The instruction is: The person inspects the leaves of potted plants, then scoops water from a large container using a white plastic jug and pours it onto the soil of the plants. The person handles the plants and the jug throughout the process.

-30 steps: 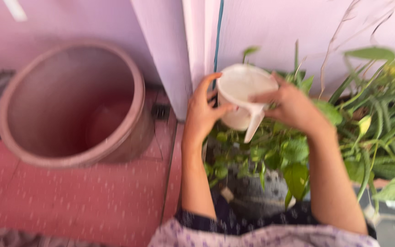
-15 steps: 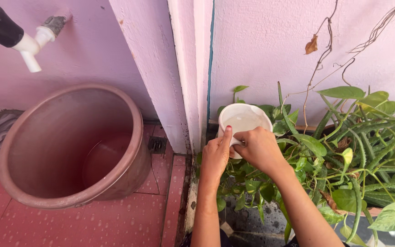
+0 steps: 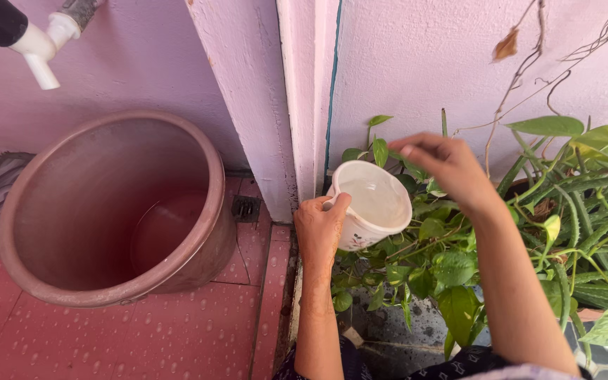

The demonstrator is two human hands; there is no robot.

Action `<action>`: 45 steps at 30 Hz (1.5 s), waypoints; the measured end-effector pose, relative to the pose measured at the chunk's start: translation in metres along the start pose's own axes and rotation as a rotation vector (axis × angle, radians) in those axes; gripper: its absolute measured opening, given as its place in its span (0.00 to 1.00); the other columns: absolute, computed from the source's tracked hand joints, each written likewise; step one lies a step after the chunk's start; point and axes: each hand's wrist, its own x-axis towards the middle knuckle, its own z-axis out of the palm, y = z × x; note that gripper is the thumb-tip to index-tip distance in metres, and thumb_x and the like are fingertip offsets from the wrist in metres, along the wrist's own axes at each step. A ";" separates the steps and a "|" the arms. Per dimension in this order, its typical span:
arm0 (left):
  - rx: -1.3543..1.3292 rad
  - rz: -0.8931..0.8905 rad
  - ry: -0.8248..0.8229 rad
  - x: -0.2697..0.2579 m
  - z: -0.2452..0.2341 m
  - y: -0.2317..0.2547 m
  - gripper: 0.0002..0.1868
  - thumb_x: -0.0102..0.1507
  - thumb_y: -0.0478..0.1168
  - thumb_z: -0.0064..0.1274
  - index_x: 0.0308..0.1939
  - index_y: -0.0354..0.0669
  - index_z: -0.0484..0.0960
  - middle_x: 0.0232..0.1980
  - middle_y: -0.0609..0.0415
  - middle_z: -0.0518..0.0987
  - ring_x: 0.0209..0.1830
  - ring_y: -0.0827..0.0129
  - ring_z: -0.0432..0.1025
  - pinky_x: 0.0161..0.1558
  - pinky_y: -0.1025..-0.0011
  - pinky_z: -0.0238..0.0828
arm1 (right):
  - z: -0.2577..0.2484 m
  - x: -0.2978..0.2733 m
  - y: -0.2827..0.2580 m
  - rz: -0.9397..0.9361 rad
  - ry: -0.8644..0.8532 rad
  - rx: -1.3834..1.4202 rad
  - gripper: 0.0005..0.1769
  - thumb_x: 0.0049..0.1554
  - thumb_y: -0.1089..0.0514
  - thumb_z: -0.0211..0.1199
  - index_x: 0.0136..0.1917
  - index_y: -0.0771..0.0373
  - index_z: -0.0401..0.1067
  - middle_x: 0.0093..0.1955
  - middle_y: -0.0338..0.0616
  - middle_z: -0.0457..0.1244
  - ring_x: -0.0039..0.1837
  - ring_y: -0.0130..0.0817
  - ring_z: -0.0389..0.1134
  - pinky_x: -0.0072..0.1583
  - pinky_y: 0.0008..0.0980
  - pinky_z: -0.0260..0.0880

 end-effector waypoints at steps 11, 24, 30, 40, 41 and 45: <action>-0.004 0.001 0.081 0.004 -0.005 -0.015 0.24 0.54 0.51 0.56 0.30 0.26 0.80 0.19 0.41 0.74 0.20 0.59 0.71 0.31 0.59 0.70 | -0.019 0.039 0.122 0.253 0.010 0.153 0.15 0.63 0.55 0.59 0.60 0.62 0.76 0.58 0.40 0.71 0.61 0.30 0.71 0.61 0.29 0.68; 0.039 0.036 0.079 0.011 0.008 -0.030 0.24 0.56 0.53 0.54 0.35 0.30 0.84 0.26 0.35 0.78 0.25 0.49 0.77 0.36 0.58 0.73 | 0.024 0.009 0.139 0.320 -0.478 -0.759 0.41 0.50 0.50 0.72 0.74 0.53 0.63 0.68 0.51 0.66 0.68 0.50 0.67 0.69 0.44 0.67; -0.033 0.005 0.056 0.011 0.007 -0.028 0.24 0.57 0.53 0.53 0.35 0.30 0.84 0.27 0.34 0.80 0.27 0.48 0.80 0.37 0.58 0.73 | 0.032 0.010 0.145 0.397 -0.594 -0.846 0.39 0.54 0.47 0.68 0.77 0.48 0.61 0.70 0.50 0.65 0.71 0.49 0.66 0.71 0.44 0.66; 0.027 0.044 0.092 0.005 0.006 -0.022 0.24 0.60 0.52 0.53 0.33 0.27 0.82 0.25 0.31 0.76 0.25 0.43 0.75 0.37 0.56 0.71 | 0.053 -0.003 0.197 0.172 -0.462 -1.146 0.40 0.64 0.31 0.43 0.81 0.53 0.48 0.84 0.43 0.42 0.84 0.44 0.39 0.78 0.55 0.42; 0.003 0.051 0.096 0.005 0.006 -0.021 0.24 0.59 0.52 0.53 0.33 0.28 0.82 0.25 0.32 0.77 0.25 0.44 0.76 0.36 0.56 0.71 | 0.057 -0.008 0.199 0.135 -0.413 -1.224 0.41 0.64 0.31 0.43 0.81 0.55 0.49 0.84 0.44 0.43 0.85 0.44 0.39 0.78 0.54 0.41; 0.057 0.090 0.107 0.005 0.008 -0.020 0.25 0.61 0.51 0.53 0.30 0.25 0.80 0.25 0.29 0.73 0.25 0.40 0.71 0.36 0.54 0.70 | 0.060 -0.017 0.199 0.056 -0.237 -1.424 0.43 0.64 0.31 0.41 0.81 0.60 0.49 0.84 0.49 0.43 0.84 0.44 0.40 0.79 0.53 0.40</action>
